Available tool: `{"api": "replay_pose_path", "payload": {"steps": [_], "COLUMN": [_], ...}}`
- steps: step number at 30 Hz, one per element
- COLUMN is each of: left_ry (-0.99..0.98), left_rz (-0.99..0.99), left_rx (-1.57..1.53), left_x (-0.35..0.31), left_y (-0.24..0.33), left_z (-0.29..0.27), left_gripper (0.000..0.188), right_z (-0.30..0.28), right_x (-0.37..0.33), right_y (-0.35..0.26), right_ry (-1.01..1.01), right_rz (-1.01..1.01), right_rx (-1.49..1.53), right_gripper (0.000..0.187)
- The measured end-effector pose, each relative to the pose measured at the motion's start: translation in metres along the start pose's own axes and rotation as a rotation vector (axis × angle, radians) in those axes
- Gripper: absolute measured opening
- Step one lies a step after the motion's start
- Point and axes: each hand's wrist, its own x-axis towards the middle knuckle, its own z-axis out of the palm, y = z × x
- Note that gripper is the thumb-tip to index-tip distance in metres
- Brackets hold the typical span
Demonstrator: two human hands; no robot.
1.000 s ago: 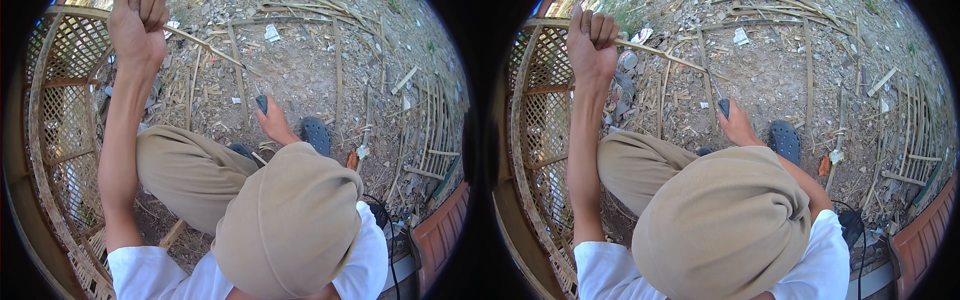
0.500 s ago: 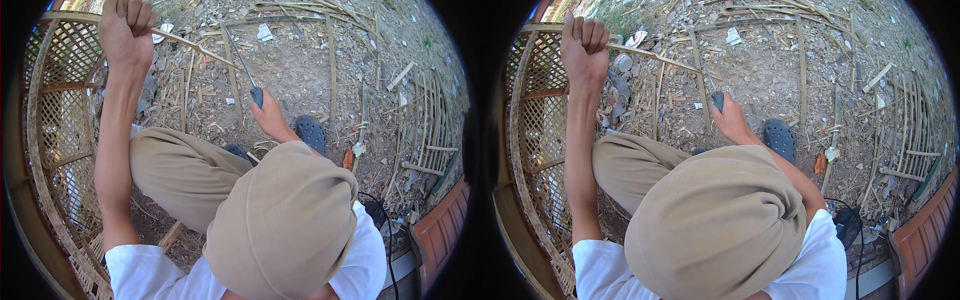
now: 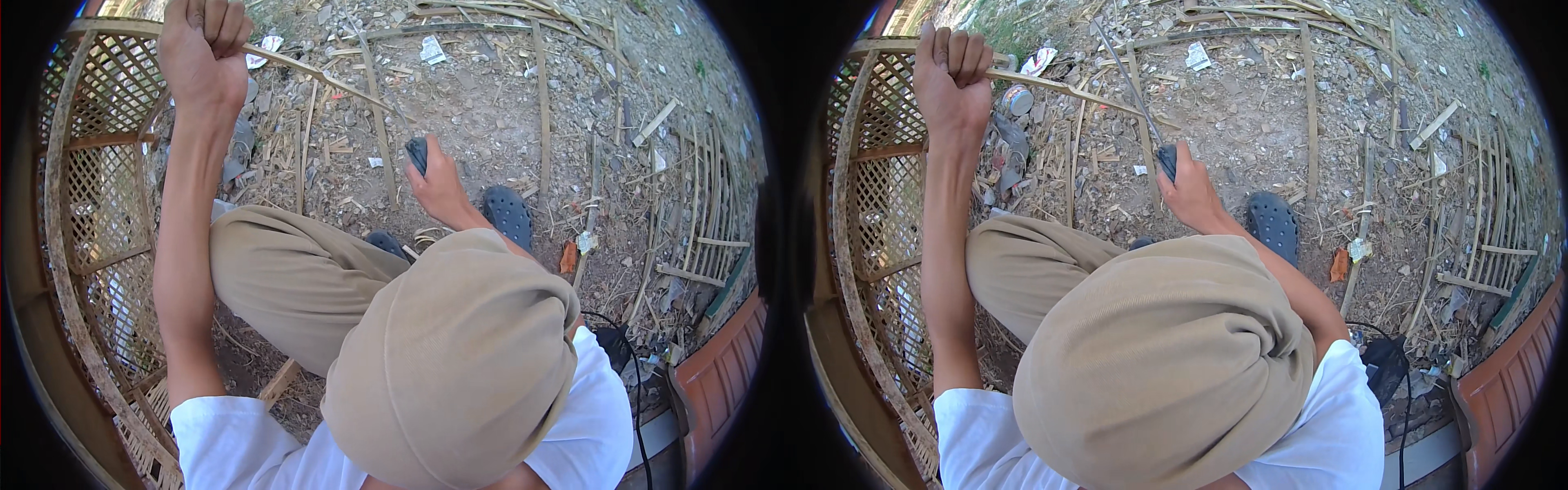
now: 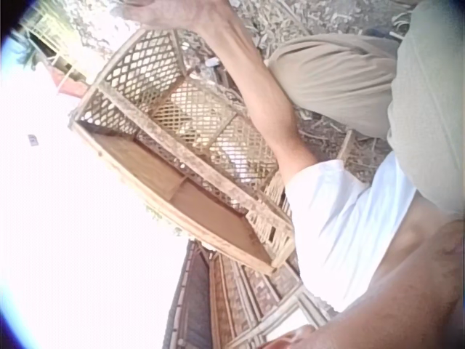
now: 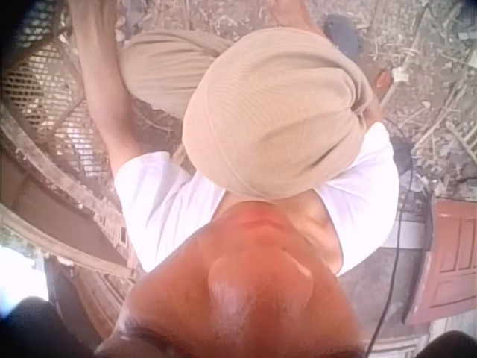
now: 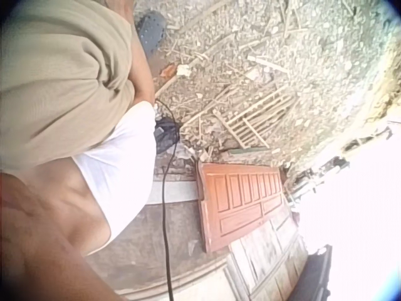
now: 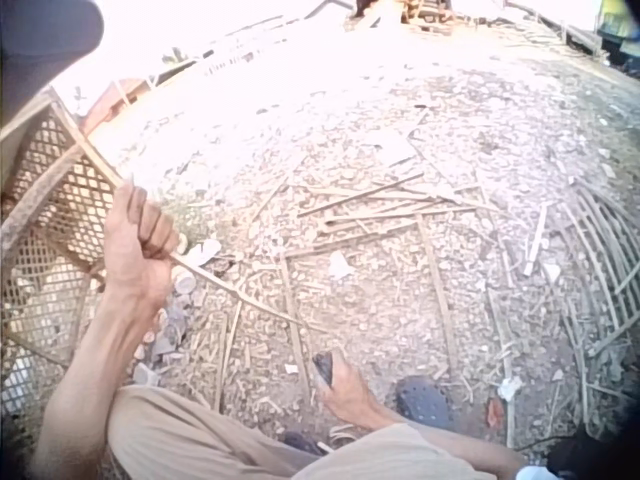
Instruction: The person scrapes a thin bamboo strip with a knife and bends it into a curved shape by hand.
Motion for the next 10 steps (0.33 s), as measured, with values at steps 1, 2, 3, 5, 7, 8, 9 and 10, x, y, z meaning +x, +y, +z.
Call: {"api": "replay_pose_path", "payload": {"steps": [1, 2, 3, 5, 7, 8, 9, 10], "left_ry": [0.005, 0.005, -0.002, 0.003, 0.004, 0.01, 0.004, 0.016], "left_rz": [-0.001, -0.003, -0.003, -0.036, -0.04, -0.049, -0.041, -0.041], "left_rx": [0.007, 0.008, 0.002, 0.016, -0.003, -0.014, -0.02, -0.01], "left_x": [0.0, 0.001, 0.0, -0.001, -0.002, -0.003, 0.001, 0.0], "left_y": [-0.002, -0.006, -0.008, -0.01, -0.01, -0.01, -0.01, -0.005], "left_z": [0.003, 0.008, 0.012, 0.016, 0.011, 0.008, 0.008, 0.005], "left_gripper": [0.052, 0.052, 0.052, 0.052, 0.052, 0.052, 0.053, 0.053], "right_z": [-0.003, -0.003, 0.001, 0.009, 0.011, 0.01, 0.005, 0.001], "right_x": [-0.001, 0.001, 0.004, 0.008, 0.006, 0.007, 0.01, 0.005], "right_y": [-0.003, 0.008, 0.029, 0.058, 0.064, 0.059, 0.053, 0.027], "right_ry": [0.018, 0.029, 0.044, 0.058, 0.093, 0.089, 0.057, 0.001], "right_rz": [0.007, 0.008, 0.006, -0.009, 0.021, 0.019, 0.024, 0.037], "right_rx": [0.037, 0.033, -0.005, -0.045, -0.08, -0.079, -0.065, -0.043], "right_gripper": [0.028, 0.028, 0.028, 0.028, 0.029, 0.029, 0.032, 0.035]}}
